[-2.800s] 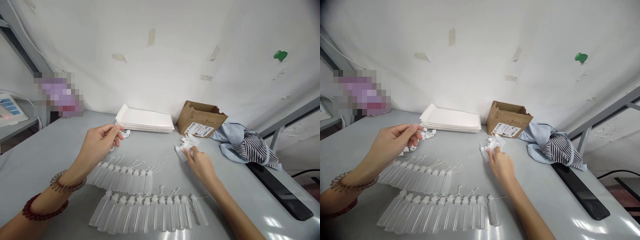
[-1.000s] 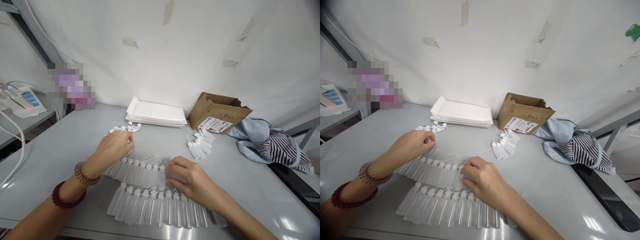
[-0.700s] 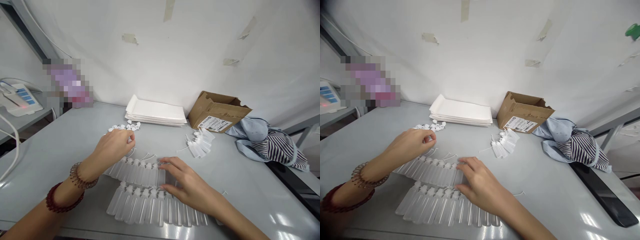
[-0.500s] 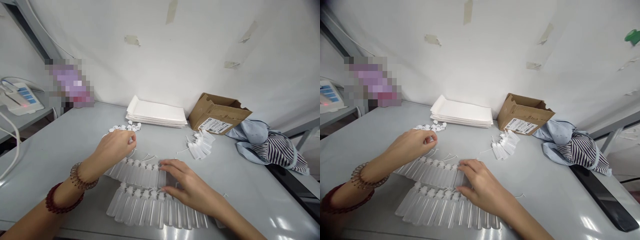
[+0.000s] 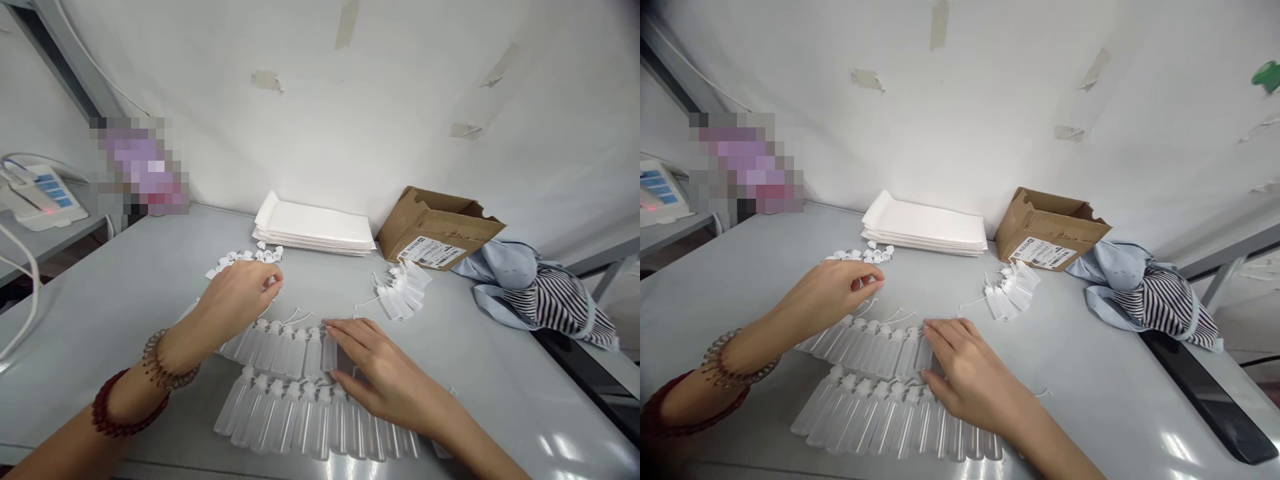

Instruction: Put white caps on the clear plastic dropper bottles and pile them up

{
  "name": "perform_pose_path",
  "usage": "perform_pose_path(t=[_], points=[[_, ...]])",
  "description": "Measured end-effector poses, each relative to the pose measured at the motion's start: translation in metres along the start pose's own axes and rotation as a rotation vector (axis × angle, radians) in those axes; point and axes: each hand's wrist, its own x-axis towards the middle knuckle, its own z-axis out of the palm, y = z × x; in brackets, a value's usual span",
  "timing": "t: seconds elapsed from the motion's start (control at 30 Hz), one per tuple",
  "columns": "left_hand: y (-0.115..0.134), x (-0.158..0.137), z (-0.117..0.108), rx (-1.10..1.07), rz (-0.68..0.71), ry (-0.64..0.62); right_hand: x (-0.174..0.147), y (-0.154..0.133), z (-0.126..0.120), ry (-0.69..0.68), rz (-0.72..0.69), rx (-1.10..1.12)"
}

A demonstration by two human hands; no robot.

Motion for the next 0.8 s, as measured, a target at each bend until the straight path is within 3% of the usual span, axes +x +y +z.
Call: perform_pose_path(t=[0.27, 0.47, 0.7, 0.8], points=[[0.001, -0.001, 0.006, -0.083, 0.016, 0.014, -0.004, 0.006, -0.001, 0.032, 0.008, 0.018], [0.008, -0.002, 0.007, -0.281, 0.027, -0.018, -0.002, 0.006, 0.002, 0.04, 0.015, 0.028], [0.016, -0.007, 0.011, -0.536, 0.084, -0.123, -0.005, 0.008, 0.003, 0.141, 0.03, 0.148], [0.018, -0.008, 0.012, -0.669, 0.055, -0.182, -0.006, 0.006, -0.001, 0.244, 0.002, 0.222]])
